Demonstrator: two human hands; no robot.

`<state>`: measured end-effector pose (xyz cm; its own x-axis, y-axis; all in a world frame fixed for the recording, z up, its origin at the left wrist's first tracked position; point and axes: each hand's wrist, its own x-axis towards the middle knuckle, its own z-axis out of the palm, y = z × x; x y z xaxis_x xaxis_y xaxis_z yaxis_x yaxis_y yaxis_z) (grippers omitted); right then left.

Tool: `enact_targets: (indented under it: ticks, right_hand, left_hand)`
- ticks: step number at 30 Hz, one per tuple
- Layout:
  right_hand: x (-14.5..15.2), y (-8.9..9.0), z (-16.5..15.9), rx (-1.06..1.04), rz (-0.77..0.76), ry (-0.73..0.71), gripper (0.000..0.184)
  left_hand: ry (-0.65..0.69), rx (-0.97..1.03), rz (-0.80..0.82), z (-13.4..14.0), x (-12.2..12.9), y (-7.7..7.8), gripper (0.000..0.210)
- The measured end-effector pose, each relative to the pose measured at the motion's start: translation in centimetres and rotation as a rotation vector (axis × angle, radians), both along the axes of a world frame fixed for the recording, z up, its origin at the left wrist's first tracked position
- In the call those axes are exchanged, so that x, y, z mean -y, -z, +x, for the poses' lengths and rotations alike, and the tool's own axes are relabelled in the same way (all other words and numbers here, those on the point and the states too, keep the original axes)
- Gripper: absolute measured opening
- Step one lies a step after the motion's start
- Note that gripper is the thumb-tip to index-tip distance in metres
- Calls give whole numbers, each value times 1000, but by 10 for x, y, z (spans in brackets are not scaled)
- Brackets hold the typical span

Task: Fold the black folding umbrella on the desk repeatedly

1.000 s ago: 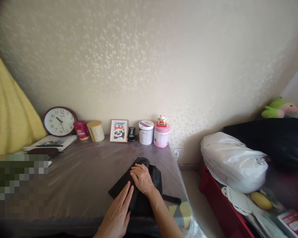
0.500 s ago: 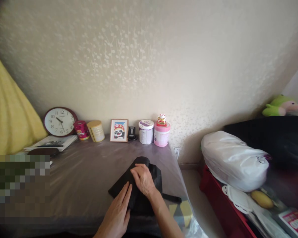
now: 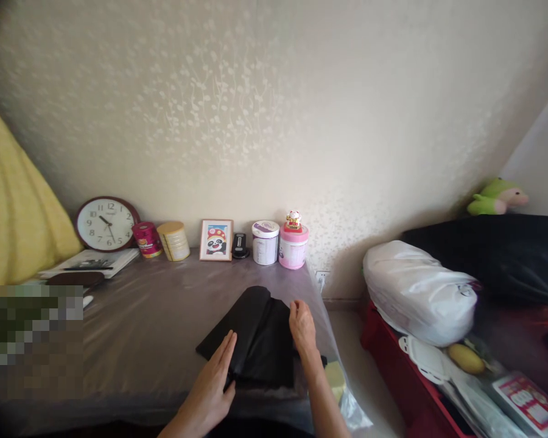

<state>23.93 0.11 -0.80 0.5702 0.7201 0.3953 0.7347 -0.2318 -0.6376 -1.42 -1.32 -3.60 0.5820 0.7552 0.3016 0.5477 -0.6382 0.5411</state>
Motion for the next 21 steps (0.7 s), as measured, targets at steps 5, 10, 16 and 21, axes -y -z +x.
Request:
enact_targets:
  ticks: [5,10,16,21]
  right_hand:
    - [16,6,0,-129,-140,13,32]
    - [8,-7,-14,-173,-146,25,40]
    - [10,-4,-14,-96,-176,66,28]
    - [19,-3,-12,-189,-75,72,30]
  left_hand:
    - [19,146,-119,-2,-4,2,84]
    - [16,185,-134,-3,-4,3,82]
    - [14,137,-104,-1,-1,0,85]
    - [8,60,-9,2,2,-1,89]
